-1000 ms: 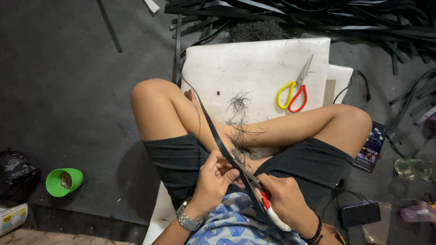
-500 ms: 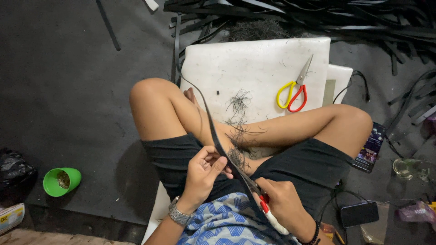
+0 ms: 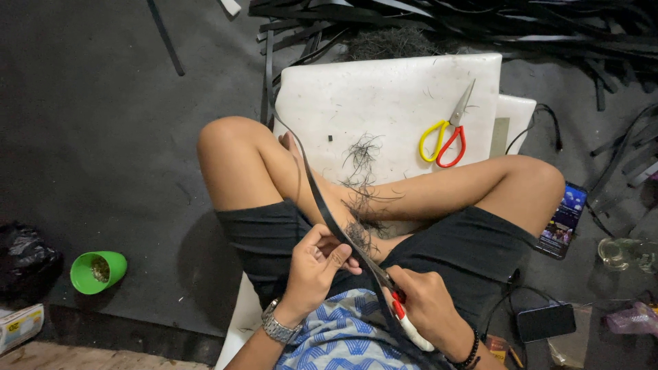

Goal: The person trims the edges of a long black leather strap with scissors to remove frayed material.

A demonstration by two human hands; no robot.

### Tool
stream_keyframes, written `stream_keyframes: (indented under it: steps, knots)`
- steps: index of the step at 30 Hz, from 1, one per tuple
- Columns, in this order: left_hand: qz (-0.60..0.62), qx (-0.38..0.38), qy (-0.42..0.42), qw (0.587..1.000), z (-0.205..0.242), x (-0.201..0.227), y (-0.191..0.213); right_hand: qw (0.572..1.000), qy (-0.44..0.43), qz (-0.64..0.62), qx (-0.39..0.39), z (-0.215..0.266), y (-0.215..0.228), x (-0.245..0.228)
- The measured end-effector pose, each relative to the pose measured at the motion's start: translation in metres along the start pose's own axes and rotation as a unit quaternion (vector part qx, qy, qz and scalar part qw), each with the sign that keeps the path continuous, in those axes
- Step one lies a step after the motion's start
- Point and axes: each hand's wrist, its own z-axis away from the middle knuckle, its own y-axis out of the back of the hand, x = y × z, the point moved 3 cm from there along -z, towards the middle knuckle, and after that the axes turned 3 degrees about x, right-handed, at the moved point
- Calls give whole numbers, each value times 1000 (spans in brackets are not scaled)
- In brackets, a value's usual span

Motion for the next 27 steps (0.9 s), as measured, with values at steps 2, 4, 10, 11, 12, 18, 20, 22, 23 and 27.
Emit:
stream_keyframes:
  steps: [2, 4, 10, 11, 12, 18, 20, 22, 23, 27]
  knots:
    - [-5, -4, 1, 1000, 1, 1, 2, 1000, 5, 1, 7, 1, -2, -1]
    - [-7, -9, -2, 1000, 0, 2, 1, 1000, 12, 6, 14, 1, 0, -1]
    - [-23, 5, 2, 1000, 4, 9, -5, 997, 13, 80, -8, -5, 1, -7]
    - [-46, 4, 4, 999, 4, 8, -6, 996, 18, 82, -4, -6, 2, -8]
    - [-68, 4, 6, 998, 5, 7, -8, 996, 22, 83, -1, -8, 2, -9]
    - [-16, 4, 27, 999, 8, 2, -9, 999, 7, 53, 0, -6, -2, -4]
    - [-21, 0, 24, 999, 8, 2, -8, 999, 9, 31, -1, -7, -2, -4]
    - [-26, -10, 22, 999, 7, 2, -9, 1000, 9, 11, 3, -6, -3, -3]
    - [-26, -9, 22, 999, 7, 3, -9, 999, 12, 31, 5, -5, -4, -1]
    - [-45, -16, 23, 999, 8, 6, -9, 998, 12, 58, 9, -3, -4, 1]
